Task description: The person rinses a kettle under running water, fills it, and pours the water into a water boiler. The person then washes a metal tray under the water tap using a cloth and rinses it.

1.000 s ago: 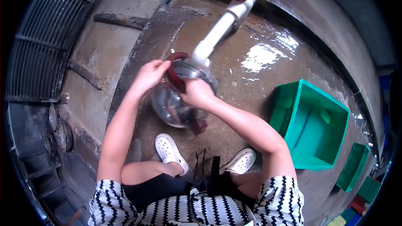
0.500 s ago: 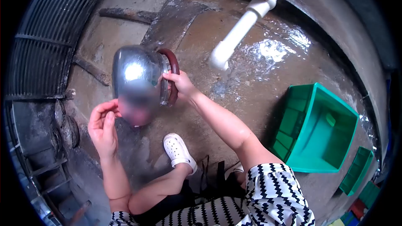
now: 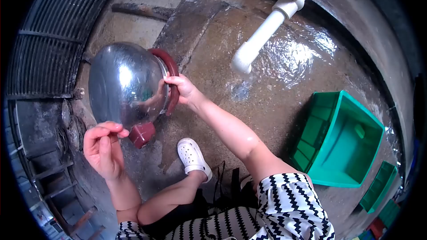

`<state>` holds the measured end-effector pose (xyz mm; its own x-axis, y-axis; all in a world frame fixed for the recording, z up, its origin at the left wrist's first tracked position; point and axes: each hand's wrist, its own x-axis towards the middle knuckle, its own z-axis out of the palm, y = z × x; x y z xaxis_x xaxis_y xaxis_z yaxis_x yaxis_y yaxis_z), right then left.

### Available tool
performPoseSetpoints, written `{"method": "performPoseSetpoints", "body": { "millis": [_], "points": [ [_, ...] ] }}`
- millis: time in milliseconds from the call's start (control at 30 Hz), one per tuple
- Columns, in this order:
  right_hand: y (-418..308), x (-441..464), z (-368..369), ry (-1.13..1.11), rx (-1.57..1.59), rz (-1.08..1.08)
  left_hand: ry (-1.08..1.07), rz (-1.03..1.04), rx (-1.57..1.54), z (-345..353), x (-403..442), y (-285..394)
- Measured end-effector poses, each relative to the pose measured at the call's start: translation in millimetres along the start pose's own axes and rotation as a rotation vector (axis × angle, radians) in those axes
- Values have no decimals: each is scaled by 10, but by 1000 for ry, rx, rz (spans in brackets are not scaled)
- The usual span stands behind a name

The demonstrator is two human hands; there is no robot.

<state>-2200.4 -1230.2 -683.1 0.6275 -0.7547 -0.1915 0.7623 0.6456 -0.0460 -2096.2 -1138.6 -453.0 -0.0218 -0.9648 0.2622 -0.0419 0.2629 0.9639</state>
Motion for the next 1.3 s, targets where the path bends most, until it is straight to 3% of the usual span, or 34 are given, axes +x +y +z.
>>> {"method": "performPoseSetpoints", "body": {
  "millis": [133,300,367,433,600,667,767,933,1033,1167,1233,1300],
  "points": [
    [-114,-114,73,35,-250,-56,-63,-214,116,54,99,-94],
    [-279,-747,788,307,-1646,-357,-228,-531,244,152,299,-344],
    [-400,-1027,864,299,-2089,-112,-279,-614,238,172,348,-483],
    [-601,-1247,743,238,-2393,-54,-403,-705,236,250,378,-634],
    [-973,-1715,747,330,-2581,-153,-541,-899,118,622,363,-1030],
    [-1044,-1820,787,380,-2626,-192,-359,-976,49,826,296,-1184],
    [-1018,-1922,785,344,-2727,-347,-386,-1018,-321,1014,223,-1260],
    [-1036,-1959,989,321,-2651,-338,-252,-980,-546,1207,168,-1196],
    [-1011,-1936,916,289,-2590,-345,-134,-1098,-575,1240,140,-1140],
    [-1011,-1921,956,305,-2548,-359,-154,-1055,-364,1194,210,-1055],
    [-1080,-1920,987,283,-2546,-360,-214,-1062,-470,1189,219,-1050],
    [-1169,-1930,1010,190,-2595,-429,-49,-993,-688,1303,202,-943]
  ]
}}
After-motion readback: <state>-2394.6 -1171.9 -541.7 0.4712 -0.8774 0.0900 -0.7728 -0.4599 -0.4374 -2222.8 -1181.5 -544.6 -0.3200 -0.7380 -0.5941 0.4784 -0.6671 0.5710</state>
